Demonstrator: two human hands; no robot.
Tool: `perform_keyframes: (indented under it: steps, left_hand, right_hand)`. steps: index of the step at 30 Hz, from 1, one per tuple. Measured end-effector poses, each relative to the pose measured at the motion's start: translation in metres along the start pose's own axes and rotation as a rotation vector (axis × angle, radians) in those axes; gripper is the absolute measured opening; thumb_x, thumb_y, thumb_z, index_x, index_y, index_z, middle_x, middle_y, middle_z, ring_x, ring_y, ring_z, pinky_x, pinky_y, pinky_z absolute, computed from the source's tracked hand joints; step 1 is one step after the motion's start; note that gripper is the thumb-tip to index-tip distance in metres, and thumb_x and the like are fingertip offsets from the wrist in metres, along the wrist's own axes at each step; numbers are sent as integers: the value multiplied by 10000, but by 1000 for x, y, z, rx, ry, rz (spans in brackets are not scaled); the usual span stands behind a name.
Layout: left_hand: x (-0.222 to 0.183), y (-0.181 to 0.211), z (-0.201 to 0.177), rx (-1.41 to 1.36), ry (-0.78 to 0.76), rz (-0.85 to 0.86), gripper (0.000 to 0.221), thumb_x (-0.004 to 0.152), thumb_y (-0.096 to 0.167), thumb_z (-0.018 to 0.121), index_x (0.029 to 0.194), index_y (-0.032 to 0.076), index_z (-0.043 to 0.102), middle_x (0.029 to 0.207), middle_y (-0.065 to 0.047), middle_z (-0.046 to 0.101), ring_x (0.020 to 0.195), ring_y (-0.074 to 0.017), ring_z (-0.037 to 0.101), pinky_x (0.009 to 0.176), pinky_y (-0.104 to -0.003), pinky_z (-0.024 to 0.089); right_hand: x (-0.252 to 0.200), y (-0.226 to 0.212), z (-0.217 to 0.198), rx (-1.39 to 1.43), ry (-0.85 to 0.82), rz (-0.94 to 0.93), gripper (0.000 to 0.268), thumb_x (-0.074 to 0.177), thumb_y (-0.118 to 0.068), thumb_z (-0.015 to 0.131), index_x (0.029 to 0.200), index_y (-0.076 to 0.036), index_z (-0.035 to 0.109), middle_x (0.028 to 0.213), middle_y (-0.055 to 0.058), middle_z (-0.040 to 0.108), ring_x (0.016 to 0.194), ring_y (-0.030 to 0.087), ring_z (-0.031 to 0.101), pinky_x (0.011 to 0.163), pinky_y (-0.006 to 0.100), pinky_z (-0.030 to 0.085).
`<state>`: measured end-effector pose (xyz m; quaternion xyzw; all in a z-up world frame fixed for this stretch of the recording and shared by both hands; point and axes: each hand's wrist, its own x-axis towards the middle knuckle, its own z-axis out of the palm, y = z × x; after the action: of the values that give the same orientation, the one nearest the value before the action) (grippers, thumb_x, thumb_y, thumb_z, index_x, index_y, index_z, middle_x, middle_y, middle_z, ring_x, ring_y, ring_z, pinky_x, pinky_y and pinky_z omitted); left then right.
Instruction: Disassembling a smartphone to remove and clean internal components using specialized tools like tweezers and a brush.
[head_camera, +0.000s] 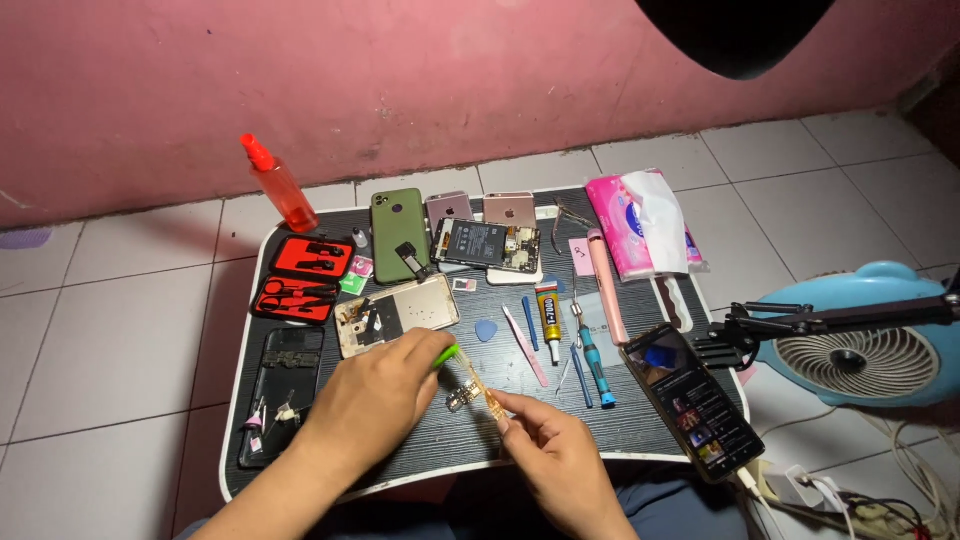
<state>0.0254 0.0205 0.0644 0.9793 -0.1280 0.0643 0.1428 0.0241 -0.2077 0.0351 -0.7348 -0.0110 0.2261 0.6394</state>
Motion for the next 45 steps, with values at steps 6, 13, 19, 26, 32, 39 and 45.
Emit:
perform_keyframes:
  steps: [6, 13, 19, 26, 32, 39, 45]
  left_hand:
    - [5, 8, 11, 8, 44, 37, 443, 857, 185, 730, 1272, 161, 575, 1163, -24, 696, 754, -313, 747, 484, -521, 633]
    - [8, 4, 11, -5, 43, -56, 407, 866, 201, 686, 1255, 202, 566, 1098, -40, 693, 750, -368, 734, 498, -558, 585]
    - [15, -30, -16, -268, 198, -274, 400, 929, 219, 604, 1327, 186, 601, 1317, -97, 702, 943, -337, 740, 843, -511, 580]
    - [55, -84, -51, -794, 641, -397, 256, 981, 256, 470, 1219, 166, 490, 811, -63, 575, 605, -190, 608, 497, -304, 484]
    - [95, -99, -63, -316, 761, -106, 283, 1042, 129, 502, 1323, 123, 472, 1184, -94, 671, 761, -207, 561, 730, -370, 466]
    - [136, -135, -34, -41, 650, -236, 322, 938, 85, 727, 1239, 125, 619, 1036, -158, 656, 792, -363, 635, 697, -456, 488]
    - [144, -158, -4, -43, 620, -396, 365, 930, 110, 736, 1262, 102, 586, 983, -202, 660, 805, -435, 635, 676, -497, 499]
  right_hand:
    - [-2, 3, -6, 39, 41, 38, 399, 915, -128, 653, 1277, -50, 802, 939, 27, 825, 759, 89, 665, 715, 240, 544]
    - [3, 0, -8, 16, 84, 55, 405, 907, -121, 643, 1276, -59, 796, 1016, 32, 851, 755, 99, 683, 695, 249, 556]
    - [7, 3, -13, -13, 113, -54, 406, 891, -149, 690, 1273, -58, 793, 982, 39, 830, 770, 96, 671, 711, 240, 540]
    - [9, 8, -13, -8, 127, -19, 431, 911, -165, 695, 1325, -85, 784, 726, 57, 707, 662, 124, 592, 644, 254, 483]
    - [11, 14, -15, 78, 120, 51, 457, 920, -109, 684, 1369, -95, 762, 650, 88, 654, 446, 108, 371, 405, 248, 262]
    - [12, 11, -16, 20, 142, 97, 462, 923, -92, 662, 1368, -132, 781, 653, 121, 681, 482, 146, 427, 484, 281, 355]
    - [16, 23, -18, 57, 132, 49, 444, 906, -122, 687, 1334, -84, 796, 666, 104, 693, 529, 145, 489, 524, 277, 394]
